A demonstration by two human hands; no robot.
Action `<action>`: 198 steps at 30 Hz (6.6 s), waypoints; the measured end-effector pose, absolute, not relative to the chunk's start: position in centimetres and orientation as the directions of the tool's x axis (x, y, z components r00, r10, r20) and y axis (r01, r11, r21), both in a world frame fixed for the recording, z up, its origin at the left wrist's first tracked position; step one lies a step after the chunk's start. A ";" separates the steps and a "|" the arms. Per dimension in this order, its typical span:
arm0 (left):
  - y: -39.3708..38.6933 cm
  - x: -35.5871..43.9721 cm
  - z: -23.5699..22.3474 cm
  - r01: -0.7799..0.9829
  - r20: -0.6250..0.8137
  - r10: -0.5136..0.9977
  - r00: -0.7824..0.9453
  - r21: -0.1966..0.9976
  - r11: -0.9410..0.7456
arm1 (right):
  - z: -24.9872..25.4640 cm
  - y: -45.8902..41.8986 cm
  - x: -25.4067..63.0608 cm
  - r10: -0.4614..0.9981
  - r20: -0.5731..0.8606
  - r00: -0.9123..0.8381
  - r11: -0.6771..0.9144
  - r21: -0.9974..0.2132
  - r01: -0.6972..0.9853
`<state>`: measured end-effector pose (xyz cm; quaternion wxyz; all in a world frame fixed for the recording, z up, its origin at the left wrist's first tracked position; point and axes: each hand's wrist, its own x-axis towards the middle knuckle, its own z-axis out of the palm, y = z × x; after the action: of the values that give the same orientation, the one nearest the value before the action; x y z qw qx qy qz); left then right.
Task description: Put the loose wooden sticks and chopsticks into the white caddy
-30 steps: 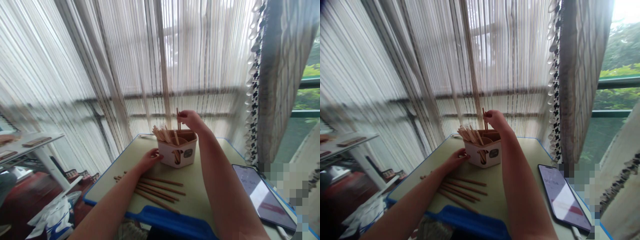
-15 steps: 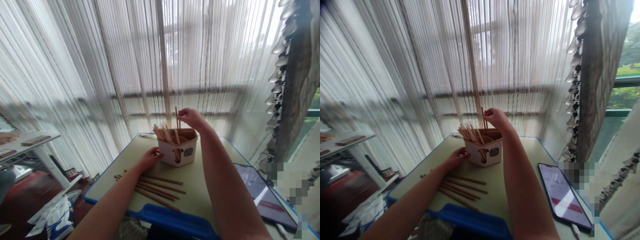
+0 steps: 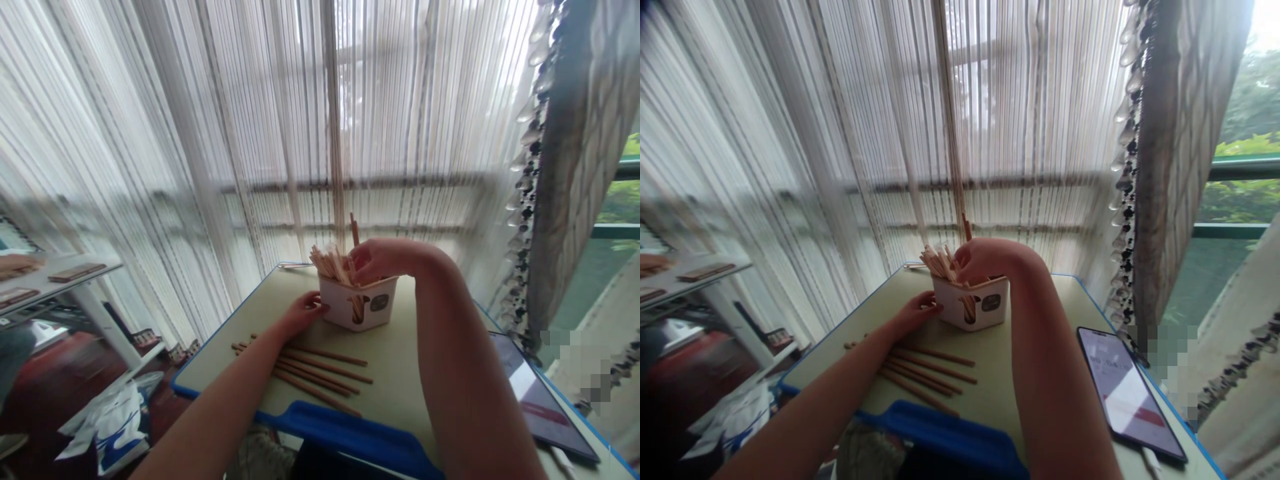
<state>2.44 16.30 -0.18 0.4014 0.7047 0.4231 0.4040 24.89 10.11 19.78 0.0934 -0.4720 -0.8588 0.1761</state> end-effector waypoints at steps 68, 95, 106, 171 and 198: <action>14.3 1.1 2.2 0.146 0.359 0.932 -0.042 0.925 -0.350 | 0.6 -2.9 24.0 0.893 0.408 0.189 0.179 -0.708 0.683; 12.0 1.3 1.6 0.685 0.366 0.790 0.491 0.398 -0.610 | -0.1 -2.5 25.3 0.815 0.420 0.399 0.056 -0.743 0.667; 11.7 1.4 2.0 0.669 0.421 0.792 0.441 0.434 -0.603 | 0.7 -4.6 22.2 0.832 0.546 0.096 -0.068 -0.072 0.995; 15.1 2.9 0.8 0.961 0.201 0.968 0.149 0.199 -0.190 | 16.9 15.0 26.3 0.839 0.544 0.030 0.253 -0.438 0.863; 16.0 2.8 0.5 0.964 0.195 0.972 0.131 0.206 -0.171 | 16.1 16.0 25.5 0.825 0.557 -0.099 0.352 -0.368 0.860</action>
<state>2.77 16.02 0.49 0.0150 0.7517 0.6437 0.1423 25.48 16.01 16.06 0.3564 -0.5687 -0.7409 -0.0250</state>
